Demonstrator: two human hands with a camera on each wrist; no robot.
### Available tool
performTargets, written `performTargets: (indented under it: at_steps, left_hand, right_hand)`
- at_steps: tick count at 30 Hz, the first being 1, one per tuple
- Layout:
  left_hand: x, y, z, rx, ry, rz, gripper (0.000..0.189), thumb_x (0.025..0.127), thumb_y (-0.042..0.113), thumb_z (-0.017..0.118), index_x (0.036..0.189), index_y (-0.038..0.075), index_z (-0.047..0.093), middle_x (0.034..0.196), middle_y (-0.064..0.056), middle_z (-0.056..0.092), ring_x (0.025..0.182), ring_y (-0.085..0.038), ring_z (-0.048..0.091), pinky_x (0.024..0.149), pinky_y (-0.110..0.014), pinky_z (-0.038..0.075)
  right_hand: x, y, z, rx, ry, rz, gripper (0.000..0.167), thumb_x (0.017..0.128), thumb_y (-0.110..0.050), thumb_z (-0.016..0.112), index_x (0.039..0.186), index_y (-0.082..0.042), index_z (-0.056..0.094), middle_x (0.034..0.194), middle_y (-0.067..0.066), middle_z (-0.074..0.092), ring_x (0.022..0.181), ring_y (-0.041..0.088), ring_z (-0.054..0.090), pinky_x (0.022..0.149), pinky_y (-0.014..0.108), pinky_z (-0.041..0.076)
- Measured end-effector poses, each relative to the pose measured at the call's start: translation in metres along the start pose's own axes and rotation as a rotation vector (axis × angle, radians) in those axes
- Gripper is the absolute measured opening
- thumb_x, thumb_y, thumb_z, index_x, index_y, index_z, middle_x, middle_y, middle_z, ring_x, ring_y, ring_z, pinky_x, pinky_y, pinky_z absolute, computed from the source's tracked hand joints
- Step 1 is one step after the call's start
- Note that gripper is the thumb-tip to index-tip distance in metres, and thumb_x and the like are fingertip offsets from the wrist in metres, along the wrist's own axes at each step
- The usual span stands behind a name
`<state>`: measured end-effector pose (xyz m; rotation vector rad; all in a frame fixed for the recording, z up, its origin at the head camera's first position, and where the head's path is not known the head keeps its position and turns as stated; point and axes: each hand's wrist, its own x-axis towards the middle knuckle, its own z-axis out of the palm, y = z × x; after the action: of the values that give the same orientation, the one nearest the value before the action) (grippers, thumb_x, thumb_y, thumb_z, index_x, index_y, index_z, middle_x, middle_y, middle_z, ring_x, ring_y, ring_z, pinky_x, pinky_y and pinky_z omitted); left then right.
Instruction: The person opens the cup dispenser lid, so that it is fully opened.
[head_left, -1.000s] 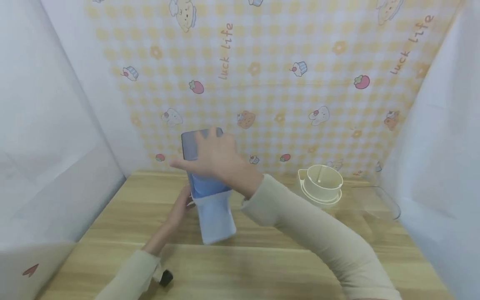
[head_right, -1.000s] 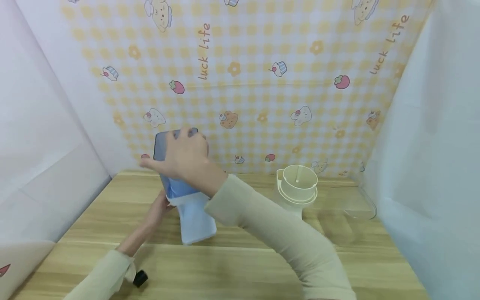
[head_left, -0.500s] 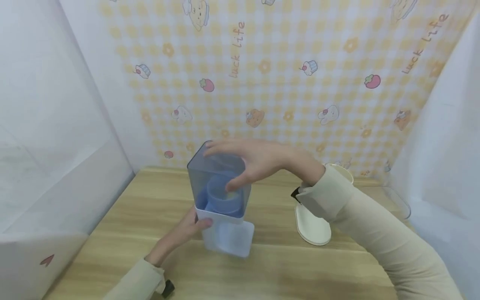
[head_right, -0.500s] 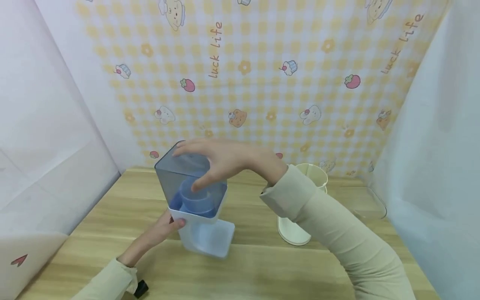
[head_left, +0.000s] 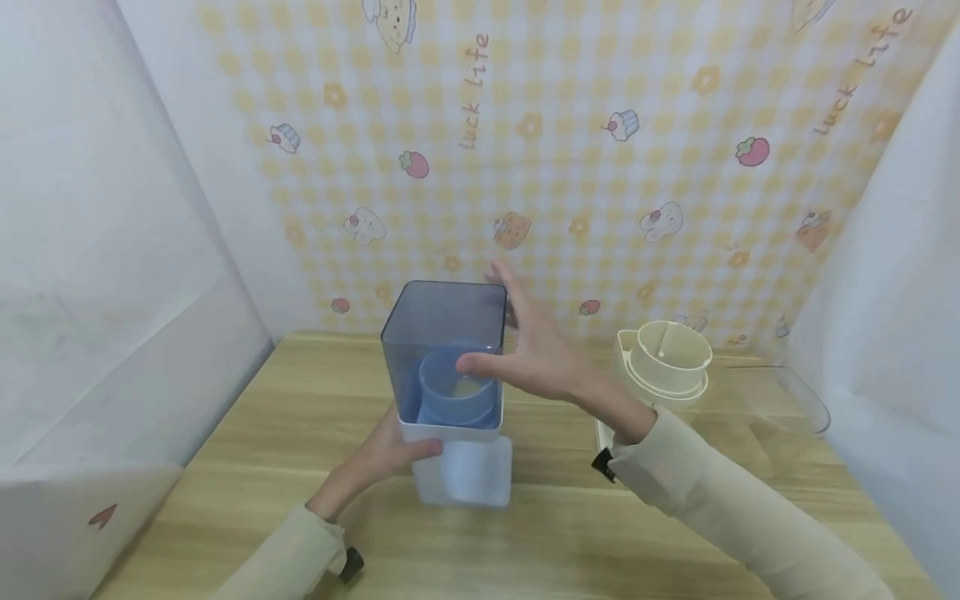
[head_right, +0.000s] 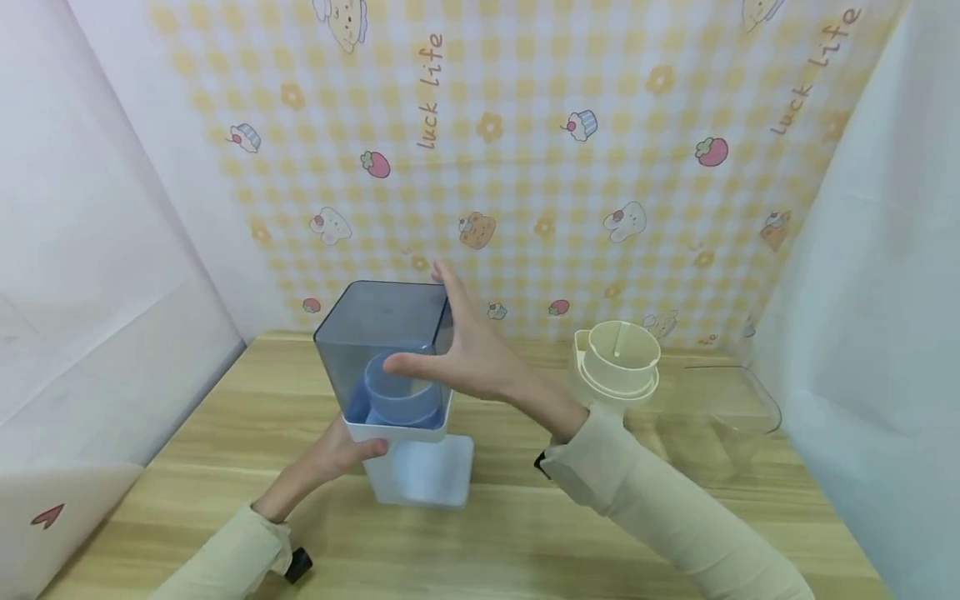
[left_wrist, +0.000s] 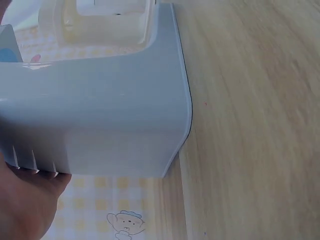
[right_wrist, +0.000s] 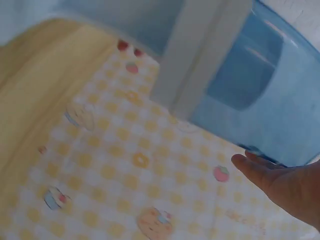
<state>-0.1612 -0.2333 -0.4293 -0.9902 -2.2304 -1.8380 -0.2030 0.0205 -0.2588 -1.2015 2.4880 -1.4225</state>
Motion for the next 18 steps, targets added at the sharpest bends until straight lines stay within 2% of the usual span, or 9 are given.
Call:
performTargets:
  at_steps: [3,5,8,11,14,18]
  left_hand:
    - [0.002,0.0,0.0,0.059,0.016,-0.004,0.082,0.083,0.032,0.081,0.146,0.01,0.033,0.126,-0.013,0.06,0.109,-0.016,0.062,0.093,-0.032,0.053]
    - [0.005,0.0,-0.001,0.104,0.015,-0.014,0.081,0.082,0.031,0.082,0.144,0.01,0.035,0.124,-0.014,0.061,0.108,-0.015,0.062,0.092,-0.032,0.053]
    - [0.008,0.001,-0.002,0.166,0.005,-0.036,0.08,0.08,0.032,0.084,0.142,0.009,0.038,0.123,-0.015,0.062,0.107,-0.014,0.062,0.093,-0.032,0.052]
    - [0.009,0.004,-0.004,0.201,-0.007,-0.06,0.083,0.079,0.037,0.085,0.142,0.009,0.038,0.124,-0.014,0.063,0.108,-0.013,0.061,0.095,-0.031,0.051]
    - [0.008,0.006,-0.006,0.214,-0.017,-0.073,0.085,0.079,0.04,0.084,0.144,0.011,0.037,0.126,-0.012,0.062,0.109,-0.014,0.061,0.096,-0.03,0.05]
    - [0.007,0.007,-0.007,0.197,-0.03,-0.093,0.083,0.08,0.038,0.084,0.144,0.014,0.037,0.127,-0.011,0.061,0.11,-0.015,0.061,0.096,-0.031,0.051]
  right_hand:
    - [-0.003,0.01,0.008,0.182,0.021,0.027,0.129,0.062,-0.081,0.072,0.16,-0.03,0.006,0.16,0.006,0.027,0.141,0.029,0.042,0.114,0.046,0.04]
    - [-0.002,0.013,0.007,0.206,0.026,0.017,0.127,0.061,-0.082,0.072,0.16,-0.027,0.012,0.156,0.007,0.032,0.138,0.029,0.045,0.114,0.047,0.04]
    - [0.001,0.013,0.002,0.174,0.007,-0.025,0.116,0.067,-0.074,0.076,0.157,-0.023,0.022,0.15,0.006,0.039,0.133,0.025,0.048,0.112,0.047,0.042]
    - [0.004,0.011,-0.004,0.107,-0.027,-0.063,0.102,0.074,-0.056,0.082,0.155,-0.021,0.03,0.144,0.005,0.044,0.128,0.021,0.05,0.109,0.044,0.045]
    - [0.007,0.01,-0.008,0.044,-0.047,-0.093,0.095,0.077,-0.042,0.085,0.154,-0.021,0.035,0.139,0.004,0.047,0.124,0.017,0.051,0.106,0.038,0.048]
    - [0.008,0.008,-0.011,0.011,-0.066,-0.108,0.095,0.076,-0.042,0.086,0.154,-0.018,0.036,0.137,0.003,0.049,0.122,0.016,0.051,0.104,0.034,0.049]
